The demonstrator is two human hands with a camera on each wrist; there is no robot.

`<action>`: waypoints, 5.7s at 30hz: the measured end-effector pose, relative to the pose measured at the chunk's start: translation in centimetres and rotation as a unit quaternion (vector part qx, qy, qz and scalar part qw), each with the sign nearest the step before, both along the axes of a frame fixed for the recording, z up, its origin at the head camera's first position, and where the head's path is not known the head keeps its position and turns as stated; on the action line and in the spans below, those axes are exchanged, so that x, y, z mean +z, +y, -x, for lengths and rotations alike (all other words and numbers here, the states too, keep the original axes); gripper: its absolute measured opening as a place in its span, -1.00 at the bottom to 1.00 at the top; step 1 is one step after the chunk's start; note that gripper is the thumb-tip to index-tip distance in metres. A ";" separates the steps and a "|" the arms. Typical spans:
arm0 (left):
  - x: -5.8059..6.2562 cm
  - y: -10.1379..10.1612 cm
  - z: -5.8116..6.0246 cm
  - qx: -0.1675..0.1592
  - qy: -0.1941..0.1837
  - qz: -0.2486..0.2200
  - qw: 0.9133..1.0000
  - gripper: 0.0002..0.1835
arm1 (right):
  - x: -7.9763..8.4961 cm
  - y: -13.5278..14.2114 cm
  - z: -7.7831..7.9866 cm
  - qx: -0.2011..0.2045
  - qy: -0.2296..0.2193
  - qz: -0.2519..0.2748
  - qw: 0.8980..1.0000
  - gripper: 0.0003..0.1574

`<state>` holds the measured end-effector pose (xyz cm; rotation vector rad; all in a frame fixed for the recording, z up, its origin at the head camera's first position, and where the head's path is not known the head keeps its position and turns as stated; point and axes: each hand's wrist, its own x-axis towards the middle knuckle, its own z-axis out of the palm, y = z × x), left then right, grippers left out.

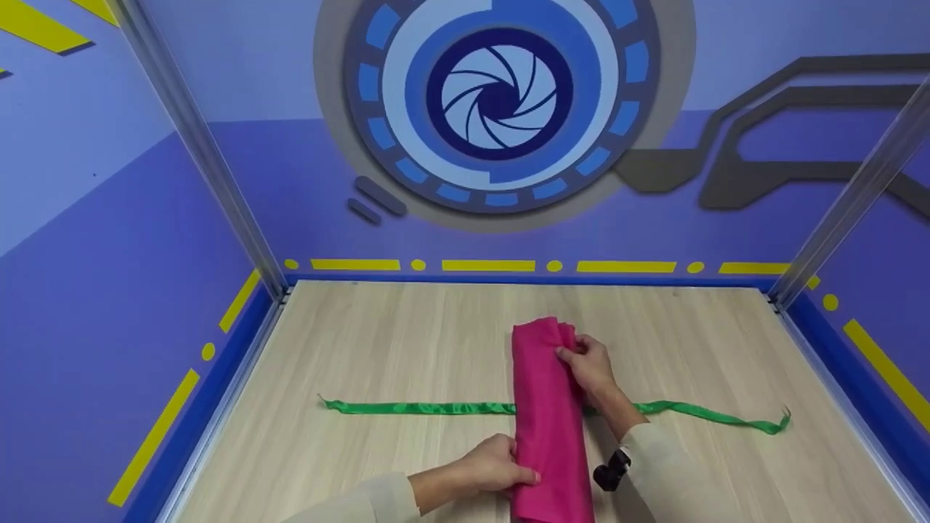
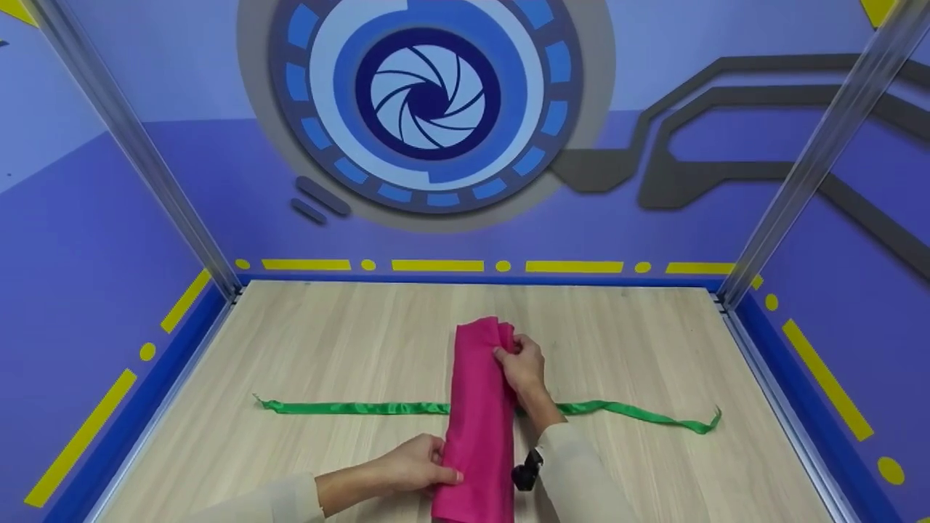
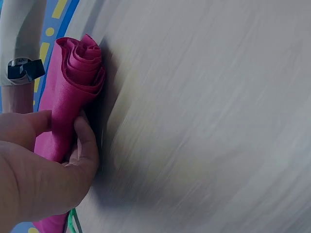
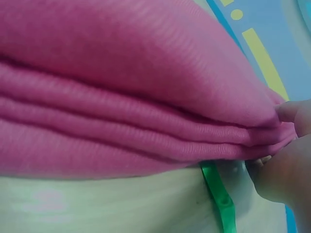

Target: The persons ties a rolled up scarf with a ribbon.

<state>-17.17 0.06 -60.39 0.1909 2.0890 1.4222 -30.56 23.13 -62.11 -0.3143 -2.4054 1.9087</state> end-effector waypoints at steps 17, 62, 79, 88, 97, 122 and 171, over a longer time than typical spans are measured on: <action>2.1 -3.9 3.2 -0.033 0.066 0.079 0.994 -0.76 | 1.6 0.9 -0.8 0.065 0.035 -0.095 0.993 -0.42; 1.6 -6.4 7.9 -0.038 0.341 0.240 0.908 -0.66 | 3.2 6.7 -7.4 0.151 0.097 -0.253 0.951 -0.68; 0.2 -6.8 7.5 -0.010 0.287 0.236 0.928 -0.39 | 2.0 7.4 -8.3 0.112 -0.012 -0.299 0.947 -0.60; 0.3 -6.3 7.7 0.028 0.287 0.271 0.919 -0.46 | 1.1 7.8 -8.4 0.121 -0.054 -0.341 0.930 -0.38; 0.5 -5.7 8.2 0.025 0.289 0.306 0.907 -0.51 | 0.3 7.4 -8.2 0.114 -0.056 -0.340 0.932 -0.30; -0.7 -5.9 8.6 0.043 0.250 0.263 0.931 -0.48 | -0.4 8.1 -8.4 0.117 -0.036 -0.339 0.933 -0.36; -1.1 -6.2 8.5 0.038 0.240 0.249 0.938 -0.46 | -0.7 7.9 -9.1 0.110 0.022 -0.362 0.926 -0.59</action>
